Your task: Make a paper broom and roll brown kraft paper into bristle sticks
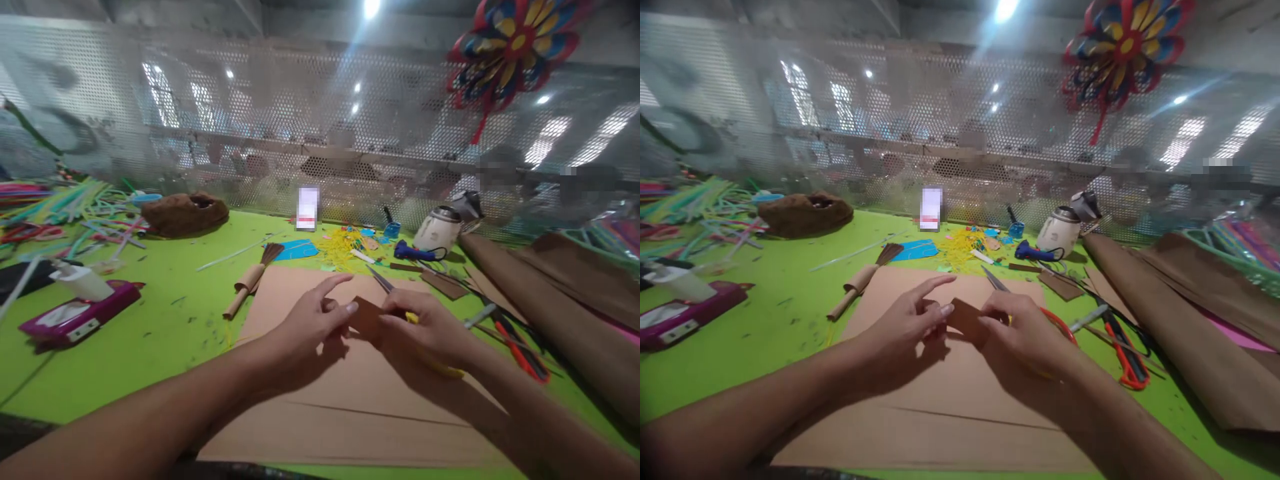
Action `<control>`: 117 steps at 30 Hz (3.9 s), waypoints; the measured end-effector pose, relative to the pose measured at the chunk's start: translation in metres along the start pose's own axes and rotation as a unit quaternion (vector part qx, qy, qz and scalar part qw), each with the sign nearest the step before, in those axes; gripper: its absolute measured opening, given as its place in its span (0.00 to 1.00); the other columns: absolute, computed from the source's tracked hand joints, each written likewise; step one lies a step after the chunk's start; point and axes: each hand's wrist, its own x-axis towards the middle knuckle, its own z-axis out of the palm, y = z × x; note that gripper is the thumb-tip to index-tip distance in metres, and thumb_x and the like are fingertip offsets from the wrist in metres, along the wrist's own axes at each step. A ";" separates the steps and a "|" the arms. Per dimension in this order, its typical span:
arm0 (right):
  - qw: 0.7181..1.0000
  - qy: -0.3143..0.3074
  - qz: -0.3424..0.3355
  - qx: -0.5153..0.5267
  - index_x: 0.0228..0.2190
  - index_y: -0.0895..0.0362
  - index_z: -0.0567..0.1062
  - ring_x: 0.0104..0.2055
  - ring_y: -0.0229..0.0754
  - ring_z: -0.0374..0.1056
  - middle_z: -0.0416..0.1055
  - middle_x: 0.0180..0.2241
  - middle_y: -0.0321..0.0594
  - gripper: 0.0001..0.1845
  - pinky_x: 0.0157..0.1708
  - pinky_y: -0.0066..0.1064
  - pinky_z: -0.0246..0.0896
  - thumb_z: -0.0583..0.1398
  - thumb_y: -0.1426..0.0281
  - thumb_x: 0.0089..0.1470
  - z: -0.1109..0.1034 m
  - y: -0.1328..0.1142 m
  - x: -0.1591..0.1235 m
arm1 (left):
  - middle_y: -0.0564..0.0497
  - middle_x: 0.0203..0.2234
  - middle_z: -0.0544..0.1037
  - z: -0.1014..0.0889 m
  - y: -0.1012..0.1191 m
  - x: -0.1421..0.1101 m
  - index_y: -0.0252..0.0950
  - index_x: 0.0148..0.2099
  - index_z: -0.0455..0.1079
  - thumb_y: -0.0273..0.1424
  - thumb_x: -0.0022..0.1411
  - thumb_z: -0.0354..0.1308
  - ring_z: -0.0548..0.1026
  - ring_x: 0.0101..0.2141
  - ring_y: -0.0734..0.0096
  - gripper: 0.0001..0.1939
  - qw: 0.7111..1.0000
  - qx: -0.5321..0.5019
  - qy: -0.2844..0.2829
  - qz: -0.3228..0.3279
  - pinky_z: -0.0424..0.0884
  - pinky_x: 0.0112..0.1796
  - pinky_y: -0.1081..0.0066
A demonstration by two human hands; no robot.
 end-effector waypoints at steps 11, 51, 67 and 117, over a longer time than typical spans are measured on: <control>0.966 0.122 -0.196 -0.113 0.36 0.58 0.76 0.28 0.39 0.58 0.61 0.27 0.39 0.12 0.24 0.30 0.52 0.56 0.80 0.53 0.008 0.001 -0.019 | 0.50 0.25 0.76 0.001 0.001 0.000 0.32 0.30 0.74 0.29 0.55 0.60 0.71 0.29 0.74 0.05 0.987 0.124 0.032 0.094 0.65 0.31 0.75; 0.937 0.150 0.123 0.291 0.32 0.55 0.77 0.36 0.46 0.70 0.73 0.35 0.44 0.08 0.33 0.35 0.68 0.64 0.66 0.47 0.022 -0.008 -0.037 | 0.54 0.27 0.71 -0.006 -0.010 0.009 0.42 0.61 0.54 0.24 0.50 0.63 0.69 0.26 0.74 0.38 0.998 0.019 -0.012 0.062 0.65 0.31 0.71; 0.879 0.103 0.184 0.427 0.45 0.51 0.71 0.39 0.45 0.69 0.71 0.37 0.41 0.19 0.36 0.37 0.65 0.64 0.67 0.50 0.026 -0.003 -0.036 | 0.53 0.19 0.68 -0.006 -0.012 0.012 0.34 0.27 0.68 0.34 0.57 0.58 0.63 0.23 0.76 0.09 0.994 0.093 0.036 0.033 0.59 0.26 0.73; 0.996 -0.010 0.077 0.051 0.23 0.55 0.77 0.28 0.36 0.66 0.73 0.24 0.33 0.08 0.29 0.27 0.58 0.60 0.75 0.51 0.022 0.003 -0.030 | 0.48 0.36 0.77 -0.018 -0.013 0.017 0.33 0.45 0.73 0.24 0.61 0.46 0.72 0.37 0.71 0.15 0.890 0.420 -0.142 0.108 0.65 0.41 0.71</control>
